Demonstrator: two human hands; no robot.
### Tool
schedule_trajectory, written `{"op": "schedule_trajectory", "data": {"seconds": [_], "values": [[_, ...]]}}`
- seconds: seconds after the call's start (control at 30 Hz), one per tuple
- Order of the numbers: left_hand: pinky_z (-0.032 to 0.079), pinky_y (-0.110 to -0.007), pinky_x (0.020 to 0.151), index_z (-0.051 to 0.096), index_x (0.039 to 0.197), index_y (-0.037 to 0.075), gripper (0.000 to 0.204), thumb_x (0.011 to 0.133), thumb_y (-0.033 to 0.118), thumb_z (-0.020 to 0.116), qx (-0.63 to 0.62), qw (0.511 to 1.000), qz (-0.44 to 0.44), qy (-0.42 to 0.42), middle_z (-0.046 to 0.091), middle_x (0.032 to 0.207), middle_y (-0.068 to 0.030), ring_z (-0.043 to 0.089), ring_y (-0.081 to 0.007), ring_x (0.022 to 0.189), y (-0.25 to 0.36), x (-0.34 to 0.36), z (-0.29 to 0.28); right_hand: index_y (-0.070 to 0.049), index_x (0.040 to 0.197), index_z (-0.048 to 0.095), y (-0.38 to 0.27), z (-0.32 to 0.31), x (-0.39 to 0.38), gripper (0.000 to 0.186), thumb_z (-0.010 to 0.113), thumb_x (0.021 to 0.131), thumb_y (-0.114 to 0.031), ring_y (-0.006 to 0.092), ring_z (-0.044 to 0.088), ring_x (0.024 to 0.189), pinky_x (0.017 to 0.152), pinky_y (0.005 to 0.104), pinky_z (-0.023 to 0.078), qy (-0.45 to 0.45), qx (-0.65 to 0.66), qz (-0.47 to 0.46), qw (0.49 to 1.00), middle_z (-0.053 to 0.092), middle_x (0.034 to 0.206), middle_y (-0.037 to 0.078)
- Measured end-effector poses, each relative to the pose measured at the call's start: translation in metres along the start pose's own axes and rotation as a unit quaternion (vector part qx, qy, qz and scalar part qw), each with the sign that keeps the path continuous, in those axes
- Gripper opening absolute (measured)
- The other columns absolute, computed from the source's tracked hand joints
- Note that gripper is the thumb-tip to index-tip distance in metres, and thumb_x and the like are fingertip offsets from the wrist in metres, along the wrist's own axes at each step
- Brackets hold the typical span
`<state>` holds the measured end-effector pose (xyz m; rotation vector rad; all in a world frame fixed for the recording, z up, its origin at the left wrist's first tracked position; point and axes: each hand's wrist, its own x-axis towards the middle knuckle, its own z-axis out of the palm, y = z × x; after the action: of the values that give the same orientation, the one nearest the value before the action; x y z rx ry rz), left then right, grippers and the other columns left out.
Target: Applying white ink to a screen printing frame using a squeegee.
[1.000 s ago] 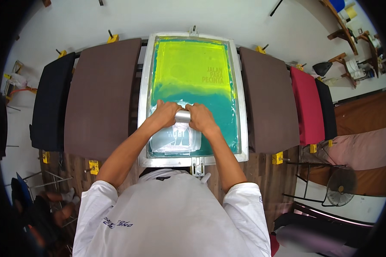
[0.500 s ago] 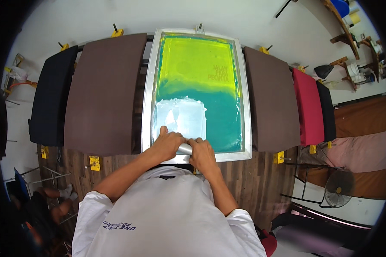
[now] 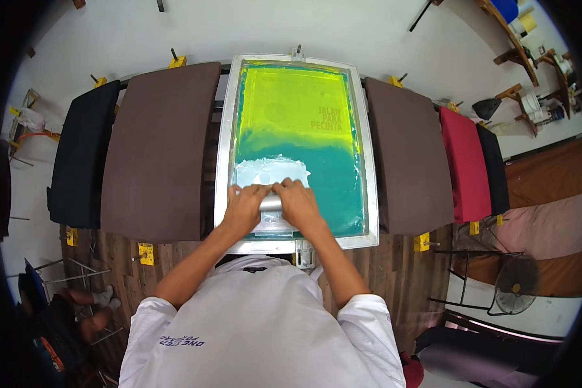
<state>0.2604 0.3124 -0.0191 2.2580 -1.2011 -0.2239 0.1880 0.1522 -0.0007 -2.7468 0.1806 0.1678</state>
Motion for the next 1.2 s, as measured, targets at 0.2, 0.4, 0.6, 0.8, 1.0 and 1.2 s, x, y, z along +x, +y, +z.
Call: {"op": "schedule_trajectory", "data": {"seconds": [0.2,0.4,0.6,0.8,1.0,1.2], "values": [[0.033,-0.048,0.098,0.056,0.13,0.001,0.056,0.075,-0.011,0.055,0.029,0.999,0.012,-0.022,0.055,0.132,-0.0147,0.051,-0.0248,0.123,0.018,-0.064,0.027,-0.006,0.122,0.057,-0.023,0.031,-0.07,0.058,0.061,0.066,0.011,0.0342,0.052,0.109,0.088,0.0447,0.046,0.05,0.016,-0.003,0.999,0.054,0.123,0.013],[0.032,-0.047,0.097,0.061,0.122,0.001,0.049,0.074,-0.008,0.059,0.002,0.998,-0.008,-0.058,0.059,0.123,-0.0167,0.055,-0.0268,0.117,0.026,-0.045,-0.006,-0.009,0.115,0.059,-0.023,0.003,-0.056,0.058,0.065,0.06,0.009,0.0348,0.054,0.106,0.086,0.0445,0.047,0.001,0.029,0.003,1.0,0.056,0.119,0.012],[0.033,-0.047,0.089,0.068,0.114,0.008,0.047,0.072,-0.011,0.058,-0.007,1.0,-0.029,-0.009,0.067,0.106,-0.0118,0.061,-0.0271,0.101,-0.02,0.022,-0.019,-0.011,0.107,0.065,-0.008,-0.01,0.03,0.042,0.065,0.069,0.005,0.0341,0.061,0.098,0.079,0.0474,0.052,0.021,-0.004,-0.009,1.0,0.063,0.103,0.011],[0.033,-0.044,0.085,0.068,0.11,0.007,0.043,0.071,-0.008,0.062,-0.011,0.997,-0.05,-0.059,0.068,0.096,-0.0113,0.063,-0.0299,0.091,-0.025,0.024,-0.018,-0.012,0.105,0.066,-0.004,-0.003,0.04,0.035,0.069,0.071,-0.001,0.0315,0.06,0.1,0.08,0.048,0.053,-0.038,-0.002,0.015,0.999,0.063,0.102,0.01],[0.034,-0.046,0.082,0.064,0.114,0.008,0.051,0.065,-0.009,0.063,-0.009,0.991,-0.054,-0.124,0.066,0.103,-0.0121,0.061,-0.0298,0.099,-0.001,-0.011,-0.012,-0.008,0.104,0.065,-0.017,0.006,-0.016,0.042,0.07,0.063,0.002,0.0347,0.059,0.097,0.078,0.0458,0.053,-0.02,0.064,0.029,0.997,0.062,0.101,0.013],[0.034,-0.047,0.089,0.064,0.119,0.005,0.055,0.066,-0.009,0.063,-0.037,0.984,-0.055,-0.167,0.066,0.108,-0.0128,0.059,-0.0291,0.104,0.025,-0.046,-0.016,-0.009,0.104,0.067,-0.028,0.001,-0.056,0.042,0.067,0.064,0.005,0.0344,0.06,0.095,0.078,0.046,0.052,-0.047,0.074,0.04,0.995,0.064,0.101,0.012]]}}
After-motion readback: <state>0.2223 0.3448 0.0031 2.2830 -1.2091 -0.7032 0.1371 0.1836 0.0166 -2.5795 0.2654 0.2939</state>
